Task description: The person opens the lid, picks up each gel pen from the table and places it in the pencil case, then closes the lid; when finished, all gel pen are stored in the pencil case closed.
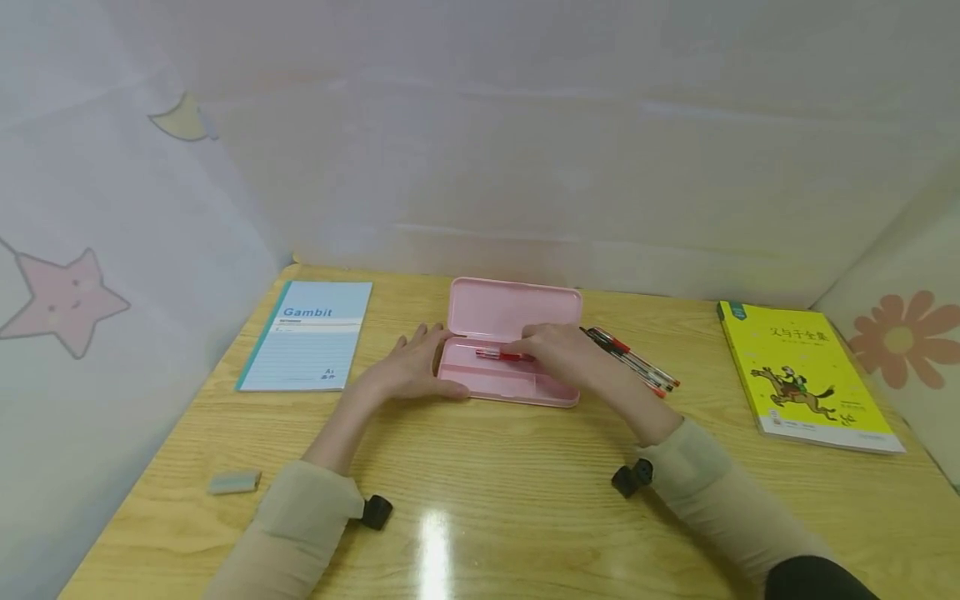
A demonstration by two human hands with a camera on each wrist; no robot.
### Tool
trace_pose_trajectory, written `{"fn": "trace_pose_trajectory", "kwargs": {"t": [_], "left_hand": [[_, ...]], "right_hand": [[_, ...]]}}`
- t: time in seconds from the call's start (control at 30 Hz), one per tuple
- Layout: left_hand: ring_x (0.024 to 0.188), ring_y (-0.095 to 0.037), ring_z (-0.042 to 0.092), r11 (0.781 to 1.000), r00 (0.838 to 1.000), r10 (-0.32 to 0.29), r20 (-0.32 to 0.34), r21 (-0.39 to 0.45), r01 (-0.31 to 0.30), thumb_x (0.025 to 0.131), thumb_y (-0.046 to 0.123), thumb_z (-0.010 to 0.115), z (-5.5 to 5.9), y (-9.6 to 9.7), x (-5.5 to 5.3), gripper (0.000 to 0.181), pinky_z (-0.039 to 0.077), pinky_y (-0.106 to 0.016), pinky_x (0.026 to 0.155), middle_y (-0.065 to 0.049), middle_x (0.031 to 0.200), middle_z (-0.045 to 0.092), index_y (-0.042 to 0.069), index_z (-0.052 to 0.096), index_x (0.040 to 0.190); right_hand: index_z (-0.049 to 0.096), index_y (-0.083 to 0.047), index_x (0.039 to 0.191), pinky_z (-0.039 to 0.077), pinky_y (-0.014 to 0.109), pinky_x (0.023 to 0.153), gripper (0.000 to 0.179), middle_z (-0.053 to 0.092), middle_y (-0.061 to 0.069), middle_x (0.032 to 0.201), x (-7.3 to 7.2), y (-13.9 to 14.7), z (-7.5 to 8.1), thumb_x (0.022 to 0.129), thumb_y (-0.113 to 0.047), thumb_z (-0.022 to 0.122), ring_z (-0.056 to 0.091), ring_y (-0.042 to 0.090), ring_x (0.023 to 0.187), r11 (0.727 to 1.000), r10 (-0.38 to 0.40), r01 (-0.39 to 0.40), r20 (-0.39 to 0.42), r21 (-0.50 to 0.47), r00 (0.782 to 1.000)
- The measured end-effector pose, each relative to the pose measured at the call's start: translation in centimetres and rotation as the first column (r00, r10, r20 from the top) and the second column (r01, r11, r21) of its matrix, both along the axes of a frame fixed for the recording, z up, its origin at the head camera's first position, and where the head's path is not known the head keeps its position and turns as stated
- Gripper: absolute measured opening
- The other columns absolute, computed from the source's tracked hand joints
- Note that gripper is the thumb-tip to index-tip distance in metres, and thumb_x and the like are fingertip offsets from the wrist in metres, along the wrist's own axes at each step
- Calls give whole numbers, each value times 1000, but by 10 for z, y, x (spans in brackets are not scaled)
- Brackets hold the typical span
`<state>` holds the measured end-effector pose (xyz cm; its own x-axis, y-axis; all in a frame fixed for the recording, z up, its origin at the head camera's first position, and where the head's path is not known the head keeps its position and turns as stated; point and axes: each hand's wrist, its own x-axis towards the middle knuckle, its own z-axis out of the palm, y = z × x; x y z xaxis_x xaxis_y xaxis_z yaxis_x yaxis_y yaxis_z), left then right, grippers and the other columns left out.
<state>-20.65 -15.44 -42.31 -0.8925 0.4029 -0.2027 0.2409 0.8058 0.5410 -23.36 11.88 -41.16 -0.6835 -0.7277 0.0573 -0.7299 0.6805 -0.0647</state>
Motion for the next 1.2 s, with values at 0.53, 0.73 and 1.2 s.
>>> {"fn": "trace_pose_trajectory", "kwargs": {"t": [0.53,0.73,1.2], "left_hand": [[160,-48,5,1000,1000,2,11,1,-2,84,54,80,-1,-1,0,102,5,-66,130,-23,171,18,10,29,161],[160,-48,5,1000,1000,-3,8,-5,3,84,55,80,-1,0,-1,103,5,-66,130,-23,172,16,10,28,161],[160,-48,4,1000,1000,4,9,-13,-4,83,54,80,-2,2,-2,101,4,-66,130,-24,172,15,11,30,160]], "right_hand": [[71,-20,132,51,27,67,42,71,1,95,1,30,15,95,0,69,58,12,78,986,-58,65,50,-155,997],[66,-15,138,62,41,83,41,75,7,109,2,69,25,98,-4,67,69,20,96,912,-137,164,98,-377,986],[46,-21,156,52,9,86,59,67,17,129,0,151,12,101,-16,67,66,23,113,753,-160,357,372,-553,914]]}}
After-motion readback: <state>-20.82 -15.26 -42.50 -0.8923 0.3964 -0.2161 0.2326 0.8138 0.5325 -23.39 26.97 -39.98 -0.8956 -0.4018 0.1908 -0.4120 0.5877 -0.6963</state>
